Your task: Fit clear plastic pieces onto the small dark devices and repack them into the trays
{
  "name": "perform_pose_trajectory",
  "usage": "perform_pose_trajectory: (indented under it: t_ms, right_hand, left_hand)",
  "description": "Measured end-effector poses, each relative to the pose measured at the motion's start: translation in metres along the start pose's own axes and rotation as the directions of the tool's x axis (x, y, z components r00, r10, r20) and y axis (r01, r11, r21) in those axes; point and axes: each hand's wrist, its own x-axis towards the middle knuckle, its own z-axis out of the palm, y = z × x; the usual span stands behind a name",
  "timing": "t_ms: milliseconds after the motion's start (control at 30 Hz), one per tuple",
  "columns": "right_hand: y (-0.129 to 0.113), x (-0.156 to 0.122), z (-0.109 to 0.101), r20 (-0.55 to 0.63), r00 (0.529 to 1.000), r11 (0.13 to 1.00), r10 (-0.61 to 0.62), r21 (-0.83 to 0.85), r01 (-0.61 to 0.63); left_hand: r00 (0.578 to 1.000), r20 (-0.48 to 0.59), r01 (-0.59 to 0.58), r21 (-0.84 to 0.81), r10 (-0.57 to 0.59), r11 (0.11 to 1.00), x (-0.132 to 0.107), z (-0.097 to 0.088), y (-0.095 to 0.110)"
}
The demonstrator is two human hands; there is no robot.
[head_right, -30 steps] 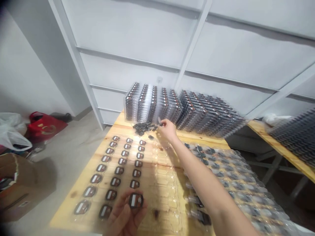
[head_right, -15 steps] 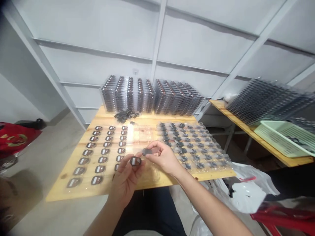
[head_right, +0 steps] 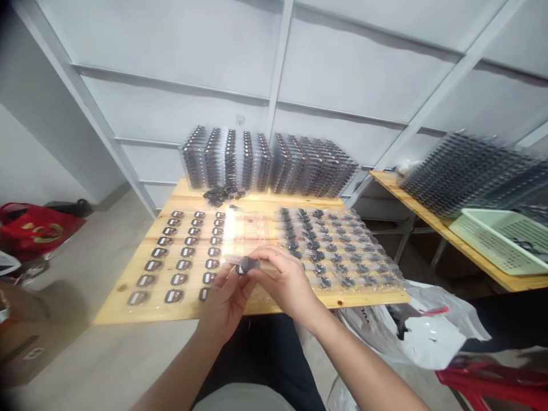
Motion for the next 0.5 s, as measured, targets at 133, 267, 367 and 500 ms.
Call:
perform_pose_trajectory:
  t_ms: [133, 267, 367, 500]
  right_hand:
    - [0.002, 0.0, 0.008, 0.034, 0.998, 0.997, -0.06, -0.035, 0.061]
    - [0.0023, -0.0003, 0.0107, 0.052, 0.997, 0.998, -0.051, -0.036, 0.053]
    - [0.0018, -0.0007, 0.0115, 0.062, 0.997, 0.998, -0.05, -0.034, 0.052]
    - [0.0018, -0.0001, 0.0122, 0.067, 0.997, 0.999, -0.031, -0.033, 0.033]
  left_hand:
    - [1.0, -0.002, -0.008, -0.001, 0.008, 1.0, -0.0012, -0.0035, -0.0013]
    - [1.0, -0.018, -0.008, 0.007, 0.008, 1.0, -0.0013, -0.0067, -0.0007]
    - [1.0, -0.019, -0.012, 0.022, 0.013, 1.0, -0.0007, -0.0077, 0.0004]
    - [1.0, -0.022, -0.019, 0.043, 0.02, 0.999, -0.0002, -0.0088, 0.0005]
